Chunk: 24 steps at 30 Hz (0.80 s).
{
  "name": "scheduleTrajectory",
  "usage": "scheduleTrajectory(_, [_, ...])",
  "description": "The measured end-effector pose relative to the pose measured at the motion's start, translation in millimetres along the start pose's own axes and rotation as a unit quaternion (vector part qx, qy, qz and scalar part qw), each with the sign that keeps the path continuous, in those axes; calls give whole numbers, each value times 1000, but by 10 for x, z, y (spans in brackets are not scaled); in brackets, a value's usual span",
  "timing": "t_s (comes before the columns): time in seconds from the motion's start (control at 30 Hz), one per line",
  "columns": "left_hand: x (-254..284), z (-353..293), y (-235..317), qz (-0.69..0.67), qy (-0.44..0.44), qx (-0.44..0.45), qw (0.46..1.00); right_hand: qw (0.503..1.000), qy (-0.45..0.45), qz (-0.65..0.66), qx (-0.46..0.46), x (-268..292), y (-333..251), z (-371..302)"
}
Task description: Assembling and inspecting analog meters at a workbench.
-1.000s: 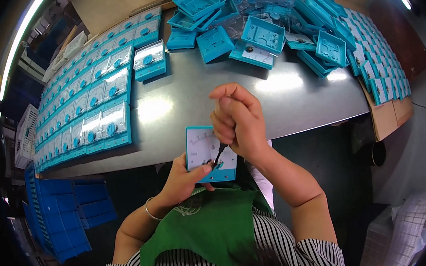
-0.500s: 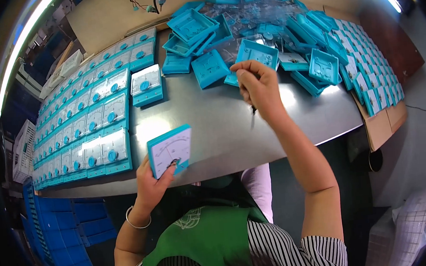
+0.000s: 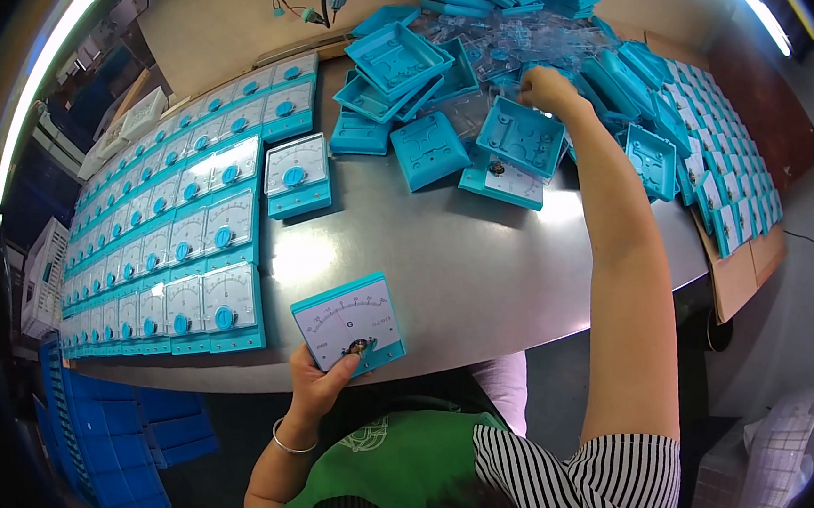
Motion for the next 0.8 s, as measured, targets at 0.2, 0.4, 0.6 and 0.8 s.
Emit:
scheduleTrajectory(0.2, [-17, -7, -23, 26, -7, -19, 999, 898, 384, 215, -14, 573, -106, -466])
scheduleTrajectory(0.4, [12, -129, 9, 78, -2, -164, 983, 914, 94, 325, 225, 416, -1379, -1657])
scheduleTrajectory(0.6, [6, -333, 20, -67, 31, -78, 994, 879, 115, 65, 458, -253, -1444, -2358])
scheduleTrajectory(0.8, [100, -652, 104, -83, 79, -39, 993, 941, 61, 51, 330, -188, -1391, -2502])
Point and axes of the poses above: each hand's wrist, its own z-axis towards the middle knuckle, its own x-axis out of the back of the hand, y = z × x, the point moved 2 cm from there along z, towards the middle knuckle, and after that the axes turned 5 degrees about y, right-handed, at the moved point
